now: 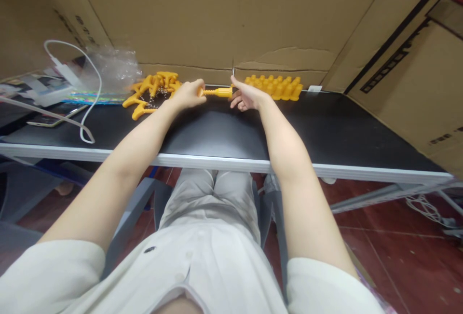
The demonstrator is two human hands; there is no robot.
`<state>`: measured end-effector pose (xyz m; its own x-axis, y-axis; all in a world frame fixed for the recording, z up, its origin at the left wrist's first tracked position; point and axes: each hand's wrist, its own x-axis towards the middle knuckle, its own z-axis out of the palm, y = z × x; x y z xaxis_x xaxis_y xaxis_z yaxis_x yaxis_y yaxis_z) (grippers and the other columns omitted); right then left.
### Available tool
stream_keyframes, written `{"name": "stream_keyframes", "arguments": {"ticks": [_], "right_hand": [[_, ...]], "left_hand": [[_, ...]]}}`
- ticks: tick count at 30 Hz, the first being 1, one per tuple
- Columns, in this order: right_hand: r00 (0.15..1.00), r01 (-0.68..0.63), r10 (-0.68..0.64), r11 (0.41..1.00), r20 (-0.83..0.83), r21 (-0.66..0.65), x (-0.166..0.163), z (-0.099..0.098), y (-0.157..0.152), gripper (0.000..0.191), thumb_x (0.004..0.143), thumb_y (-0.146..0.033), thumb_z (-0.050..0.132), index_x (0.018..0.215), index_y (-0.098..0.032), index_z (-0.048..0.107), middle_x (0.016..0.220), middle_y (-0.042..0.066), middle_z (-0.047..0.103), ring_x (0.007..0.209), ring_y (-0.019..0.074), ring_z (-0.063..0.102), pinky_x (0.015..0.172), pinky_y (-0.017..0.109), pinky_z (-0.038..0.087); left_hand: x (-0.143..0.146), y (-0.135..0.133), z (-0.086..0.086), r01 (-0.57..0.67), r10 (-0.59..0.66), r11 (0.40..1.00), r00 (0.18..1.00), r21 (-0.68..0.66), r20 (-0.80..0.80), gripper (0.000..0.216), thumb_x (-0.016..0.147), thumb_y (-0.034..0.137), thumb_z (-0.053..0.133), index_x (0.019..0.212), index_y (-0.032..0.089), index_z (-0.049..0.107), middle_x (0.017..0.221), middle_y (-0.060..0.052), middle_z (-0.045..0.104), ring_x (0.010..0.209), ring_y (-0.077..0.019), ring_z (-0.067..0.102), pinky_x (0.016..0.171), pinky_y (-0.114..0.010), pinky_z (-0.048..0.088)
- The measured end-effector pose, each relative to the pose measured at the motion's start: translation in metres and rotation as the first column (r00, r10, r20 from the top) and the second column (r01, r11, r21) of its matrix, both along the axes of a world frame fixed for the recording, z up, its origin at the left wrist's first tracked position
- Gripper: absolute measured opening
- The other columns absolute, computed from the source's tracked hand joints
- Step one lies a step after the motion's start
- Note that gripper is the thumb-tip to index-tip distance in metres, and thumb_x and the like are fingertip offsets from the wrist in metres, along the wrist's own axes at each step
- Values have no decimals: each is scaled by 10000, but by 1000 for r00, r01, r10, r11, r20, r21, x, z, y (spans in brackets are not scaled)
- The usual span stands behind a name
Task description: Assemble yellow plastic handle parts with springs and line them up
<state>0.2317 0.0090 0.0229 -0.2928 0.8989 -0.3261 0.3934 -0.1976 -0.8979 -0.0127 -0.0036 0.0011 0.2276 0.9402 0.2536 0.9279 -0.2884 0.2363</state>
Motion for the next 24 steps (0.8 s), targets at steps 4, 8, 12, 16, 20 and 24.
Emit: {"name": "stream_keyframes", "arguments": {"ticks": [4,8,12,16,20,24], "right_hand": [[993,-8,16,997,-116,72,7,2,-6,232,1128,-381,670,1056,-160,666,812,37,778,584,109,690,576,194,565],[993,-8,18,996,-114,88,8,0,-8,132,1126,-248,661,1048,-142,669,825,43,775,618,106,704,624,204,580],[995,5,3,997,-99,79,6,1,-9,172,1136,-294,653,1061,-140,673,815,53,775,612,114,698,623,215,572],[995,9,-2,998,-95,70,5,2,-10,174,1138,-309,653,1076,-147,669,801,46,772,615,113,702,626,207,566],[996,17,-11,997,-87,71,5,3,-11,181,1141,-308,645,1058,-148,668,802,48,772,609,115,700,622,212,567],[996,19,-13,997,-83,73,4,2,-10,208,1160,-314,604,1051,-146,661,779,46,765,596,111,695,611,206,560]], "left_hand": [[-2,2,-2,4,-4,1000,1000,5,9,515,892,272,676,1405,229,667,1233,-109,753,1245,-380,701,1097,-452,525],[-2,2,-2,15,-15,1000,1000,-7,27,488,898,277,693,1384,235,678,1233,-113,747,1254,-383,687,1115,-453,512],[-2,1,-2,24,-23,1000,998,-14,55,455,933,324,706,1379,243,667,1236,-108,740,1284,-380,663,1140,-449,496],[-2,-1,0,26,-25,1000,998,-12,52,448,970,398,713,1383,232,659,1245,-118,744,1284,-375,656,1133,-432,499],[-2,-3,1,29,-29,1000,999,-6,32,442,988,429,702,1376,220,665,1243,-126,750,1267,-377,666,1105,-436,514],[-2,-3,1,35,-35,999,999,-1,32,434,987,415,703,1373,222,665,1220,-116,751,1270,-373,671,1113,-438,508]]}}
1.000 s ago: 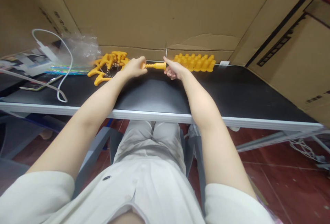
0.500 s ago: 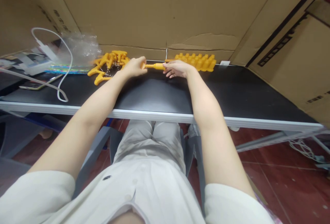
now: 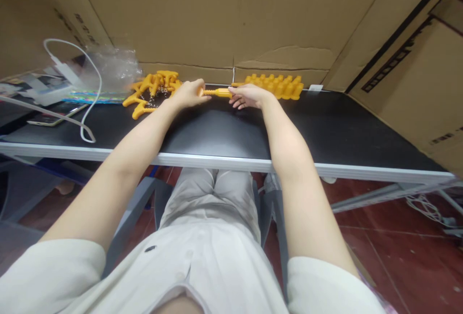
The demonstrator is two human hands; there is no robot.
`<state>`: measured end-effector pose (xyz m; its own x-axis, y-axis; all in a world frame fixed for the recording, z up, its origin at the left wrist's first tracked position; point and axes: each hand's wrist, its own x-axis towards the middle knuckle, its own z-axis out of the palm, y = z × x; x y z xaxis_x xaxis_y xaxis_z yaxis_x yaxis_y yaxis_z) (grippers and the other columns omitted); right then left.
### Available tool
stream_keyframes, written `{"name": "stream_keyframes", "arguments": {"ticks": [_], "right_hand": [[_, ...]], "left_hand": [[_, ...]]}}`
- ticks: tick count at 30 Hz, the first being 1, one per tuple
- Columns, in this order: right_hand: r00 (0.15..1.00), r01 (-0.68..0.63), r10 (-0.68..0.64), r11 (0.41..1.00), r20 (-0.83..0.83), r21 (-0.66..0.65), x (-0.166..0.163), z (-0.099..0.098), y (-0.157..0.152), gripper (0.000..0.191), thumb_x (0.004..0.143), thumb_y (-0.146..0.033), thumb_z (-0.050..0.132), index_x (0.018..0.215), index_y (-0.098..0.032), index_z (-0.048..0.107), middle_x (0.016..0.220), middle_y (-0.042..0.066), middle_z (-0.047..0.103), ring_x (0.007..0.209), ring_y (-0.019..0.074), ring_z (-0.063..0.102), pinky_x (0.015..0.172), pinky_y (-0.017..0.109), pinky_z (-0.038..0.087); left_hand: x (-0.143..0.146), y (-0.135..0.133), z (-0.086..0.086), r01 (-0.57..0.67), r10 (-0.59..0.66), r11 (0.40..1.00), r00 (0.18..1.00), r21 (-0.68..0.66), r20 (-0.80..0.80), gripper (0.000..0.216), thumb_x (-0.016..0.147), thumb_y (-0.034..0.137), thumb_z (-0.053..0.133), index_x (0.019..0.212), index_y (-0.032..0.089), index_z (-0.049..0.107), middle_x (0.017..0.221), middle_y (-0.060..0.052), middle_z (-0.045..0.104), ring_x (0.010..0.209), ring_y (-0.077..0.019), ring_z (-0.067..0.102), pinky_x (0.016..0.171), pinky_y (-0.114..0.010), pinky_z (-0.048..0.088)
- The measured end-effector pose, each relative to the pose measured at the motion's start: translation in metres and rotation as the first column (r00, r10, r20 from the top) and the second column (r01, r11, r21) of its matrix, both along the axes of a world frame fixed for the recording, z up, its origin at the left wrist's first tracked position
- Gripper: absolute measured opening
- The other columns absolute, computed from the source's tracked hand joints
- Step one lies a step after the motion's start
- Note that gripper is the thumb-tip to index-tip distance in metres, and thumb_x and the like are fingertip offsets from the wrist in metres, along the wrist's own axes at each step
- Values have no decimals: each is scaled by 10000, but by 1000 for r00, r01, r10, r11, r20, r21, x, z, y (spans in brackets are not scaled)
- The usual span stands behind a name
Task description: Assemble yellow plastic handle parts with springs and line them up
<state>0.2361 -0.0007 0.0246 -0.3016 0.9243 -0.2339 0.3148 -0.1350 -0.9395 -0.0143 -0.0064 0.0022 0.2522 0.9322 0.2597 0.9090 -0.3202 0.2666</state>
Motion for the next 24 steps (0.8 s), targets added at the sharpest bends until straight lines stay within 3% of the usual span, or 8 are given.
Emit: {"name": "stream_keyframes", "arguments": {"ticks": [6,24], "right_hand": [[1000,9,-9,1000,0,-5,0,0,1,290,1095,-442,712,1024,-166,657,745,45,753,584,127,697,597,209,558],[998,57,-57,998,-2,-16,-4,2,1,296,1134,-423,655,984,-168,659,726,54,758,569,123,675,610,213,546]], "left_hand": [[0,-1,1,-2,3,1000,1000,-14,13,445,984,414,715,1384,226,659,1245,-123,746,1282,-383,665,1133,-447,496],[-1,4,-2,-7,7,1000,1000,3,7,414,967,393,706,1351,239,676,1191,-109,762,1227,-360,691,1084,-427,529]]}}
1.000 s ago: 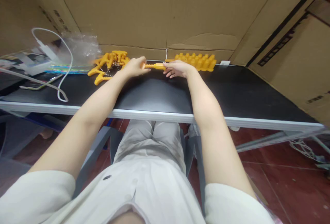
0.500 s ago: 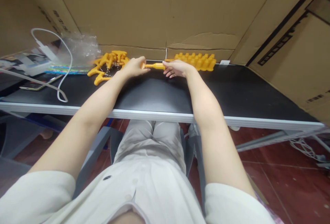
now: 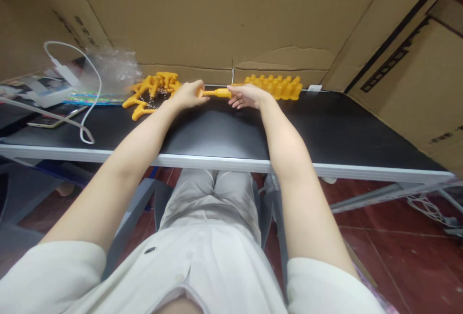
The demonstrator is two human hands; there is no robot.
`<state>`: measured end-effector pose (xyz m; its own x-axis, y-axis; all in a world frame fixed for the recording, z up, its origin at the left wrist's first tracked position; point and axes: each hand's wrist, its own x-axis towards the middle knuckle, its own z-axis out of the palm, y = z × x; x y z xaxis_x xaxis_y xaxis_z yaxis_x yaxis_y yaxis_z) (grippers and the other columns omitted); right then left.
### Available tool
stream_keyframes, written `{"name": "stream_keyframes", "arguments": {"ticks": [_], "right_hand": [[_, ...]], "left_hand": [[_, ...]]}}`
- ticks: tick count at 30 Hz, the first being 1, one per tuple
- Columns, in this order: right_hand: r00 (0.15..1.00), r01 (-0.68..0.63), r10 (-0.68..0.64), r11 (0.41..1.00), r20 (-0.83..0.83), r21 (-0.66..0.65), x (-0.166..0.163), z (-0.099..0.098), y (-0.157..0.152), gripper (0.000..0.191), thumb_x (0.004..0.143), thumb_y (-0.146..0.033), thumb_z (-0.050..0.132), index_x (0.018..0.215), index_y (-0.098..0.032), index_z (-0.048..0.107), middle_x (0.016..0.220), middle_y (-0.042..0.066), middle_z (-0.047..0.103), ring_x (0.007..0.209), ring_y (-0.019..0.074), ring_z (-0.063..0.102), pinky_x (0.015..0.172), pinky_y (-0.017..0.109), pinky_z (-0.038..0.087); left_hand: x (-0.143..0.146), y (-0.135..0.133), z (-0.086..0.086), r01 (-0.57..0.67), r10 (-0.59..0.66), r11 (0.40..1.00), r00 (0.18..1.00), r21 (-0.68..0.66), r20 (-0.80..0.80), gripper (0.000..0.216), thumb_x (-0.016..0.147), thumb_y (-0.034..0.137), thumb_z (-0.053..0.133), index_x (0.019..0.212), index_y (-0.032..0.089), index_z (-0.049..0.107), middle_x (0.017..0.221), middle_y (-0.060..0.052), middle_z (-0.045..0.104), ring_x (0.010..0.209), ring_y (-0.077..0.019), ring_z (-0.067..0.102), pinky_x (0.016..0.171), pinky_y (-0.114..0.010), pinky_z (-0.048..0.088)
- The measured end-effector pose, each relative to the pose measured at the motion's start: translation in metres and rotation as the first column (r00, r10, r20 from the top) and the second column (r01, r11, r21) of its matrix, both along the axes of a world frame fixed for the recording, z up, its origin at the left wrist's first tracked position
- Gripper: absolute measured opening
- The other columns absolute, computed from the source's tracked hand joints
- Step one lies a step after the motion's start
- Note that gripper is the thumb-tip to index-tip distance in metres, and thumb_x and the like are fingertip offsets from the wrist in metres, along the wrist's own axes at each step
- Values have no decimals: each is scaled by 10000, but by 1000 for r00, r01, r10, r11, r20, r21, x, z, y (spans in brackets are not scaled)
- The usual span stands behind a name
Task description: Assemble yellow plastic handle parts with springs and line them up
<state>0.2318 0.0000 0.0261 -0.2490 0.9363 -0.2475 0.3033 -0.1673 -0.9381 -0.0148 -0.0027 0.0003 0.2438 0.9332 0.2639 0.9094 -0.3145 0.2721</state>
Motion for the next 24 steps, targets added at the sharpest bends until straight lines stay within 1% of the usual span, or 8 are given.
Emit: {"name": "stream_keyframes", "arguments": {"ticks": [3,7,10,14,18,21,24], "right_hand": [[1000,7,-7,1000,2,1,0,-1,2,301,1120,-443,677,986,-173,665,735,57,766,576,130,681,616,223,554],[1000,-11,11,1000,-14,5,2,-3,6,329,1086,-494,725,990,-187,658,727,49,757,587,139,695,624,226,578],[999,-14,14,1000,-48,4,1,-4,8,318,1093,-478,717,976,-191,647,738,49,757,608,138,710,635,214,588],[997,17,-19,999,-73,-27,-2,-3,6,280,1136,-388,645,946,-182,644,751,62,762,618,133,711,625,203,579],[997,47,-49,998,-62,-42,-4,0,1,330,1182,-326,538,905,-172,631,726,68,751,603,120,696,625,196,566],[997,47,-49,998,-60,-43,-5,1,-2,352,1194,-323,521,905,-152,627,721,63,751,610,112,696,640,192,565],[997,36,-39,999,-72,-38,-5,1,-3,349,1205,-309,502,932,-129,624,744,56,765,645,107,715,671,189,578]], "left_hand": [[0,0,0,3,-3,1000,1000,-7,10,434,958,389,711,1364,242,671,1198,-107,762,1243,-362,686,1094,-422,522],[0,0,0,1,0,1000,1000,-26,27,439,970,388,708,1381,241,657,1255,-111,752,1273,-362,675,1115,-418,503],[1,0,0,-1,2,1000,1000,-26,22,446,982,380,703,1397,224,654,1284,-123,749,1279,-365,674,1114,-416,497],[0,1,0,0,1,1000,1000,-20,15,457,985,381,701,1407,212,657,1280,-133,751,1275,-376,677,1090,-421,503],[1,-1,0,2,-2,1000,1000,-13,1,410,991,375,723,1373,240,657,1252,-97,764,1268,-361,687,1066,-404,510],[1,-5,3,12,-12,1000,999,-3,-44,365,1041,359,711,1368,206,654,1279,-105,774,1269,-348,700,1028,-380,512],[2,-9,6,27,-27,1000,997,1,-68,384,1088,338,682,1404,124,641,1319,-149,777,1279,-349,709,995,-363,505]]}}
